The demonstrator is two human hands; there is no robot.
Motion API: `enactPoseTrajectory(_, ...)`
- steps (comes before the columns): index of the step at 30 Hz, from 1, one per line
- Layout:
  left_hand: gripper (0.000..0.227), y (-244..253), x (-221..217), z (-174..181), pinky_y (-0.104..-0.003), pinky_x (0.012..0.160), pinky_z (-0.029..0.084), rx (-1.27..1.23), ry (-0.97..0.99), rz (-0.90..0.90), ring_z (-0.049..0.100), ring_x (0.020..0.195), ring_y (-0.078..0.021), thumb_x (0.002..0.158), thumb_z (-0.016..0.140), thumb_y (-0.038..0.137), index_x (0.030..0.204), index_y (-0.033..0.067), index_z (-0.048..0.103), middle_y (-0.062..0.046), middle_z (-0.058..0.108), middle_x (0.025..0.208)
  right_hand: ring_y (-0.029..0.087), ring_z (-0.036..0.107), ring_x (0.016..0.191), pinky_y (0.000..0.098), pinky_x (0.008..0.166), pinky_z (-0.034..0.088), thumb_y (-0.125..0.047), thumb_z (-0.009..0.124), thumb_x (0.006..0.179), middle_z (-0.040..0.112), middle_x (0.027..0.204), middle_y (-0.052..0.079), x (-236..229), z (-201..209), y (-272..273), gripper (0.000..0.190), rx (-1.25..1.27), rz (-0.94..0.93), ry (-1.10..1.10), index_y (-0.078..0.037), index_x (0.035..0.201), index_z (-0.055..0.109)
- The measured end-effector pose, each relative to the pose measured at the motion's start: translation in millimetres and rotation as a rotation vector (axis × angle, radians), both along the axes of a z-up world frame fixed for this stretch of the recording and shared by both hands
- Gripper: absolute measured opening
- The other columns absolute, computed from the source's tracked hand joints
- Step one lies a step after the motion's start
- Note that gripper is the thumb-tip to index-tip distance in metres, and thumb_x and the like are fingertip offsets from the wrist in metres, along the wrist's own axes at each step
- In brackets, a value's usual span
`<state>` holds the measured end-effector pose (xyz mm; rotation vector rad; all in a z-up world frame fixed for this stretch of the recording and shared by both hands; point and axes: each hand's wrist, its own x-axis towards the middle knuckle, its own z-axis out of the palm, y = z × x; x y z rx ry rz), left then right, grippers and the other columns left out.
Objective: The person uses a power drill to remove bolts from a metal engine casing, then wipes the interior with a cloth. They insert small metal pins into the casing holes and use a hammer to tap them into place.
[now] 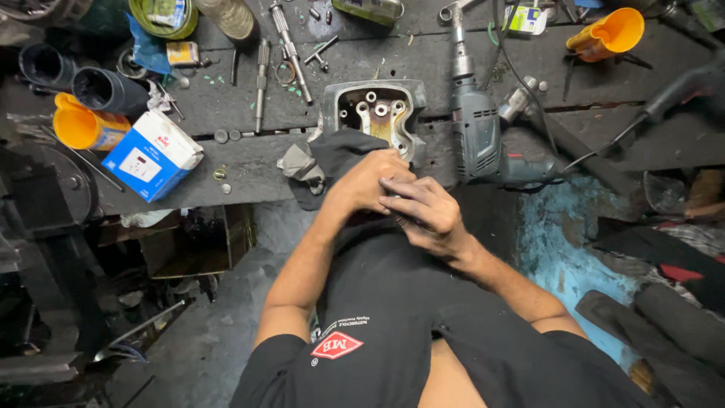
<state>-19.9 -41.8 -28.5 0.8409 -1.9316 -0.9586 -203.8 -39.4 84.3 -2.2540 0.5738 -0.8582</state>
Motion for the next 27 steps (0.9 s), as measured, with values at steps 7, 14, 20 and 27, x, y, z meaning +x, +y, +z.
enactPoseTrajectory(7,0.034,40.3,-42.5,3.3,-0.042,0.081,0.046,-0.141,0.324,0.536,0.057,0.085,-0.0326,0.094,0.07,0.025,0.092,-0.003,0.051,-0.015,0.057,0.093,0.026,0.069,0.101,0.0369,0.092,0.056,0.004,0.078,0.072,0.073,0.119,0.007,0.0,5.8,8.2,0.04,0.067,-0.016,0.027,-0.007,0.11,0.074)
enactPoseTrajectory(14,0.018,8.4,-14.5,-38.8,-0.043,0.063,0.042,-0.125,0.082,0.111,0.059,0.068,-0.0307,0.08,0.072,0.025,0.08,0.0093,0.062,-0.008,0.056,0.072,0.032,0.061,0.105,0.0423,0.093,0.052,0.002,0.068,0.059,0.07,0.123,0.009,0.2,12.4,-14.1,0.056,0.08,0.362,0.09,-0.008,0.114,0.074)
enactPoseTrajectory(20,0.029,13.2,-16.9,-21.6,-0.042,0.066,0.045,-0.14,0.161,0.31,0.06,0.074,-0.0353,0.075,0.077,0.026,0.086,0.0064,0.059,-0.011,0.056,0.078,0.031,0.064,0.109,0.0399,0.097,0.054,0.003,0.066,0.065,0.07,0.123,0.007,-3.6,16.8,-28.6,0.055,0.114,0.269,0.114,-0.008,0.119,0.072)
enactPoseTrajectory(27,0.034,33.5,-47.8,-16.4,-0.052,0.085,0.049,-0.363,0.209,0.607,0.058,0.082,-0.0414,0.067,0.077,0.019,0.092,0.0027,0.061,-0.017,0.056,0.083,0.03,0.067,0.11,0.0391,0.096,0.054,0.003,0.067,0.068,0.07,0.124,0.008,10.6,4.4,-7.6,0.051,0.146,0.169,0.032,-0.008,0.117,0.072)
